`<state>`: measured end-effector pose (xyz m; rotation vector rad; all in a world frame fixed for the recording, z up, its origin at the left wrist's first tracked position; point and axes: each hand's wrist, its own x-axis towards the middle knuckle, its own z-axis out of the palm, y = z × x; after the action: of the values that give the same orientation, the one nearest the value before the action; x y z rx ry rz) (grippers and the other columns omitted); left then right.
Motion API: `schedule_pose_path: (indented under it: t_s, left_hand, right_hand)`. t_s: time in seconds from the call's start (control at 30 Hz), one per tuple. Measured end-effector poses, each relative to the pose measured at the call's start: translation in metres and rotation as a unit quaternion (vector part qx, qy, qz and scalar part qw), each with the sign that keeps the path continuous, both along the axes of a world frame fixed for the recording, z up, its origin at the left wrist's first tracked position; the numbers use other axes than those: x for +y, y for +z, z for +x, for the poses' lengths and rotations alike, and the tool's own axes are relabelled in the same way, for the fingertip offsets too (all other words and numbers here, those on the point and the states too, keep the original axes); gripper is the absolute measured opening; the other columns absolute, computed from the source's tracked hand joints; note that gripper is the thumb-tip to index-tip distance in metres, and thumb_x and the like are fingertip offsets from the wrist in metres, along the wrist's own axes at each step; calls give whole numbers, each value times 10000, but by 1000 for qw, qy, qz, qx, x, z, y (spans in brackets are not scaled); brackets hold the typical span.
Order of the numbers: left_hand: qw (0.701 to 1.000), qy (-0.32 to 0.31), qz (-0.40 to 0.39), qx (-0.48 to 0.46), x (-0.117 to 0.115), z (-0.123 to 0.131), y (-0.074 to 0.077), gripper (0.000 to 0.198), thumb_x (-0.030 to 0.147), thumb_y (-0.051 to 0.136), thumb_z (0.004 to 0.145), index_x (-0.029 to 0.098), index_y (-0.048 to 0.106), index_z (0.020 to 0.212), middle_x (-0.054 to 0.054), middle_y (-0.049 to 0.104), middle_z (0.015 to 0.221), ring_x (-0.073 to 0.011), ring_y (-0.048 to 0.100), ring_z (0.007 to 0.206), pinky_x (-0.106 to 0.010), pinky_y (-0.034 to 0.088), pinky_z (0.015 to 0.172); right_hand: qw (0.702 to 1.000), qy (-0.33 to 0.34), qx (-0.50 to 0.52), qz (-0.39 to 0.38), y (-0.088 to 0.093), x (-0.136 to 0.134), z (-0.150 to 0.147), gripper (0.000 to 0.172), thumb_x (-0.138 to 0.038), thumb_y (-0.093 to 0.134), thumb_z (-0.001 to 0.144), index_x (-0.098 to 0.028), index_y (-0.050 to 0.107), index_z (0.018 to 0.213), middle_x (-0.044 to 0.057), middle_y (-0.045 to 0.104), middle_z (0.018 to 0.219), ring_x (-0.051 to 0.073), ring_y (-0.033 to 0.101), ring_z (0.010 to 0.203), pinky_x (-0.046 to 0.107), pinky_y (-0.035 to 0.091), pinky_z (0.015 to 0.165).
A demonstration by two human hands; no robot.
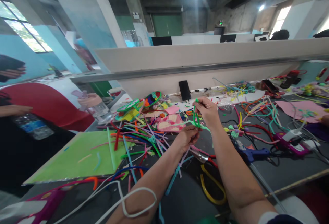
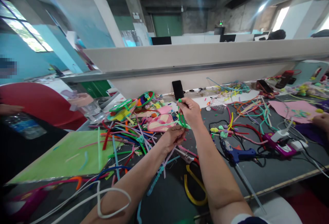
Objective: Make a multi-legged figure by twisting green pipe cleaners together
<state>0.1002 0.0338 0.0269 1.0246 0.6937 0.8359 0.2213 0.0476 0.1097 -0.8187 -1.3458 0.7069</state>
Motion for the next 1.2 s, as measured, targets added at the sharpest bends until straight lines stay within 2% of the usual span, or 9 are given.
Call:
schedule_pose_path:
  t_s: [0.07,0.13,0.23,0.3,0.47,0.6,0.9,1.03,1.2]
  left_hand:
    - [1000,13,-3,1,3,-3,1,322,363,717,660,104,616,822,22,517,555,-41,364,336,-188,131,350]
    - [999,48,-2,8,8,-9,5,318,356,717,655,103,616,819,25,516,554,-42,370,339,-185,137,350]
    - [993,115,22,14,17,-21,15,295,349,702,655,106,608,792,23,524,549,-42,372,336,-182,140,347]
    - [987,152,47,10,20,-28,22,283,360,687,660,114,594,764,24,527,540,-45,372,327,-182,141,341]
    - [971,224,80,6,18,-26,27,235,342,662,663,147,537,699,38,512,500,-58,390,317,-188,166,328]
    - [967,236,92,19,13,-16,23,236,360,643,693,161,518,689,50,491,481,-65,391,314,-193,198,329]
    - [969,214,119,36,7,-11,25,189,323,559,763,164,502,677,50,499,494,-69,402,313,-196,213,324]
    - [968,224,107,24,9,-10,24,182,318,567,755,166,492,690,63,473,484,-57,376,312,-190,217,328]
    - [961,260,94,17,12,-11,22,212,355,589,753,174,487,707,61,478,497,-59,383,343,-182,227,352]
  right_hand:
    - [1000,11,-9,-2,1,1,3,180,-332,569,815,-182,630,895,-20,582,665,87,486,527,214,397,522]
    - [1000,-7,-16,6,3,3,8,352,-332,566,810,-204,569,1137,36,639,954,90,537,582,235,444,567]
    - [990,-121,-71,8,1,7,13,554,-310,566,797,-202,434,1324,116,551,1239,113,574,681,284,484,663]
    - [975,-160,-156,-10,-2,8,13,477,-299,549,803,-163,512,1260,127,591,1187,146,586,747,308,486,718]
    - [915,-127,-382,-36,-12,3,-1,322,-272,597,775,-203,663,1082,81,677,1104,212,597,999,322,440,852]
    - [868,-122,-476,-73,-8,-2,-8,203,-236,572,787,-262,721,922,27,726,967,194,629,917,282,412,761]
    - [872,-113,-469,-89,-11,4,-3,141,-244,580,782,-245,716,819,11,714,798,158,605,739,249,361,651]
    - [882,-150,-442,-59,-15,8,-8,135,-235,628,755,-240,686,876,12,704,902,176,597,861,284,359,746]
    - [857,-238,-456,-15,-18,3,-26,48,-231,626,778,-232,673,779,27,691,929,220,552,981,373,289,856]
